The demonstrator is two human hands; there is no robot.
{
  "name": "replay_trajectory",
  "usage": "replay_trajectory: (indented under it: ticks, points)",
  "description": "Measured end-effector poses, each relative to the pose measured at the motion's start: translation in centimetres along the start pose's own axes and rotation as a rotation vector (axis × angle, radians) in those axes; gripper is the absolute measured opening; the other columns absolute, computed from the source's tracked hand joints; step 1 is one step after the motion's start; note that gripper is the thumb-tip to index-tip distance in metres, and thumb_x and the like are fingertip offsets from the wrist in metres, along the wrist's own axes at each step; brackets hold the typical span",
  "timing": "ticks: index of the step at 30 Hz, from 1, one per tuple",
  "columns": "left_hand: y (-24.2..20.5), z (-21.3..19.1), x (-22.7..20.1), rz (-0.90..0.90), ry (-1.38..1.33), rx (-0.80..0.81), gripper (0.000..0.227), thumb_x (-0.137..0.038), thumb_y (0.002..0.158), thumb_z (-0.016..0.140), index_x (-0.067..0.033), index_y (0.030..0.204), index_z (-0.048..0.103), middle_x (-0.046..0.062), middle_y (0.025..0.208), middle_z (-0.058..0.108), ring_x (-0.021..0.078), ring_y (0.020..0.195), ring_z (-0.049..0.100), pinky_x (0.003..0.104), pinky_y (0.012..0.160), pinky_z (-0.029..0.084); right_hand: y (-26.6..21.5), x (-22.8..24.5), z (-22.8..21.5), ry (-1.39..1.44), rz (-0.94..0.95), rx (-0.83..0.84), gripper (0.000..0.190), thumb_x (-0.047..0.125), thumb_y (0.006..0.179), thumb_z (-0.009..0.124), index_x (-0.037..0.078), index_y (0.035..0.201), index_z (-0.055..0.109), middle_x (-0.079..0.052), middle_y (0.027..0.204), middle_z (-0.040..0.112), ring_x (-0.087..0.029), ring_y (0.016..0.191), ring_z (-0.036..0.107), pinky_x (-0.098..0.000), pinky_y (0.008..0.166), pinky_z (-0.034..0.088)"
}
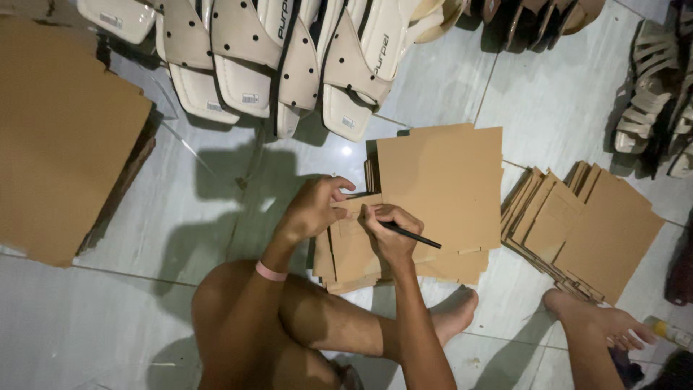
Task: The person sits on the floor and uses a pen to mark rectangular outlines on a stack of flat cardboard pieces. They repeatedly mark a piece, then move it to a separate pile, continuing the process with the remaining stack.
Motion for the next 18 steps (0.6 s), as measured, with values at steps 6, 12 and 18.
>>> replay_trajectory:
  ticks: [6, 12, 18]
  points:
    - [-0.2, -0.1, -0.3, 0.004, -0.031, -0.02, 0.047, -0.009, 0.071, 0.085, -0.005, 0.116, 0.071, 0.015, 0.094, 0.072, 0.0258, 0.086, 0.072, 0.038, 0.078, 0.058, -0.1, -0.3, 0.1, 0.0, 0.045, 0.017, 0.028, 0.001, 0.086, 0.083, -0.003, 0.07, 0.06, -0.013, 0.079, 0.075, -0.014, 0.071, 0.07, -0.0266, 0.067, 0.057]
    - [-0.3, -0.4, -0.7, -0.012, 0.012, -0.013, 0.048, -0.009, 0.072, 0.084, -0.0059, 0.118, 0.07, 0.015, 0.094, 0.072, 0.0263, 0.086, 0.071, 0.038, 0.079, 0.057, -0.1, -0.7, -0.2, -0.078, 0.02, 0.045, 0.027, 0.0, 0.084, 0.083, -0.003, 0.07, 0.061, -0.013, 0.076, 0.074, -0.015, 0.072, 0.072, -0.0286, 0.069, 0.058]
    - [-0.5, -0.6, -1.1, -0.037, -0.021, -0.01, 0.049, -0.008, 0.074, 0.082, -0.0062, 0.121, 0.068, 0.014, 0.097, 0.072, 0.0254, 0.088, 0.072, 0.037, 0.079, 0.058, -0.2, -1.8, -0.4, 0.087, 0.065, 0.012, 0.026, -0.001, 0.087, 0.082, -0.003, 0.071, 0.061, -0.013, 0.083, 0.076, -0.015, 0.078, 0.073, -0.0296, 0.074, 0.06]
Point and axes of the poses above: each hand's wrist, its own y-axis towards the middle knuckle, its own z-axis out of the palm, x = y × z, the point moved 5 cm from there along y, towards the middle knuckle
